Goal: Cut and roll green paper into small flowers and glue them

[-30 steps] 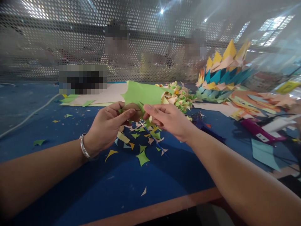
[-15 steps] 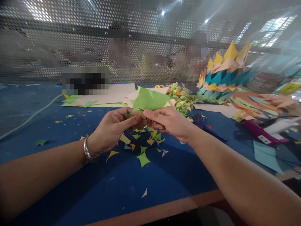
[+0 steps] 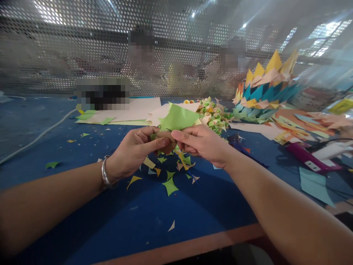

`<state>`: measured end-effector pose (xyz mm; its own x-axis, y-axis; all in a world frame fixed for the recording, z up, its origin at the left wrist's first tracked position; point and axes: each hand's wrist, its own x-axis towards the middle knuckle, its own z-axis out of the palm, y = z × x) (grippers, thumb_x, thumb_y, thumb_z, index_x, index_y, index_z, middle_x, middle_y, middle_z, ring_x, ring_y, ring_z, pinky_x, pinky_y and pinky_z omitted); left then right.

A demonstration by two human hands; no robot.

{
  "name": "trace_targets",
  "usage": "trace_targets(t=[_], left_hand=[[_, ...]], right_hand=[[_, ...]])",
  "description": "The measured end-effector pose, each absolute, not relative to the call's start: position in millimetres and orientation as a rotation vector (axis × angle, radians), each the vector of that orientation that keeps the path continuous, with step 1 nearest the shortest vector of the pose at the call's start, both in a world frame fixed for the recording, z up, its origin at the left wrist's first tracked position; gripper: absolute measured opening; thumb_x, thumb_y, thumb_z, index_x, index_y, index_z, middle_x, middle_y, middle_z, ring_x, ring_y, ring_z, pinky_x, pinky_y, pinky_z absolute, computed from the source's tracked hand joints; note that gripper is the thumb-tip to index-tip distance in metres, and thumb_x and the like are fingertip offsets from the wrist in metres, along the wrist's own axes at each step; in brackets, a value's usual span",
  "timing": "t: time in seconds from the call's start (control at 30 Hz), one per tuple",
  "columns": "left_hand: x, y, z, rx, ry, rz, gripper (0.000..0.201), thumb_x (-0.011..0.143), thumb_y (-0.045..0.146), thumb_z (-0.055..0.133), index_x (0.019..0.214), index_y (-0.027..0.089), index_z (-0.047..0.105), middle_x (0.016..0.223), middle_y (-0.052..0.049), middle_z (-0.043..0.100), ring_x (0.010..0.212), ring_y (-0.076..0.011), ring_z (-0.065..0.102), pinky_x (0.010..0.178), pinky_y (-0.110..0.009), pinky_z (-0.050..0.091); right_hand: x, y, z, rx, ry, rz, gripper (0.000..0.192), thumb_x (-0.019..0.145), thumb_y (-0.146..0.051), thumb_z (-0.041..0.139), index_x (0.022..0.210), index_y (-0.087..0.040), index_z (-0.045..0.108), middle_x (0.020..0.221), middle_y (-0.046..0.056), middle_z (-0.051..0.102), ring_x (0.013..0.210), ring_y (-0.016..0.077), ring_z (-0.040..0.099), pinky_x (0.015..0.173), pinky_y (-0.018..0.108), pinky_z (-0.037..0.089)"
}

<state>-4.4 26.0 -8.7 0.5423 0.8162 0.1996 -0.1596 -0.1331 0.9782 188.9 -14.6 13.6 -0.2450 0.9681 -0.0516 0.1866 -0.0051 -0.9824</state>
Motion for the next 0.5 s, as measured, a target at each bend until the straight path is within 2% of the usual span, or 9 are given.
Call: trace_targets(t=[0.27,0.5], left_hand=[[-5.5,26.3,-8.0,1.480,0.608,0.919,0.011,0.076,0.024,0.074,0.081,0.015,0.070,0.075,-0.002,0.071,0.063,-0.0103,0.059,0.062,-0.024,0.047],[-4.9,26.6,-9.5,1.431,0.586,0.985,0.009,0.073,0.020,0.076,0.074,0.015,0.068,0.067,0.003,0.064,0.061,-0.0081,0.053,0.063,-0.022,0.046]], right_hand=[[191.1,-13.7,12.3,-1.234,-1.560,1.282,0.047,0.088,-0.055,0.067,0.062,-0.016,0.059,0.047,-0.007,0.033,0.043,0.0041,0.024,0.038,0.021,0.011],[191.9,-12.3,11.0,-1.242,-1.591,1.229,0.047,0.088,-0.053,0.069,0.062,-0.015,0.060,0.048,-0.007,0.036,0.043,0.0037,0.025,0.039,0.020,0.014]])
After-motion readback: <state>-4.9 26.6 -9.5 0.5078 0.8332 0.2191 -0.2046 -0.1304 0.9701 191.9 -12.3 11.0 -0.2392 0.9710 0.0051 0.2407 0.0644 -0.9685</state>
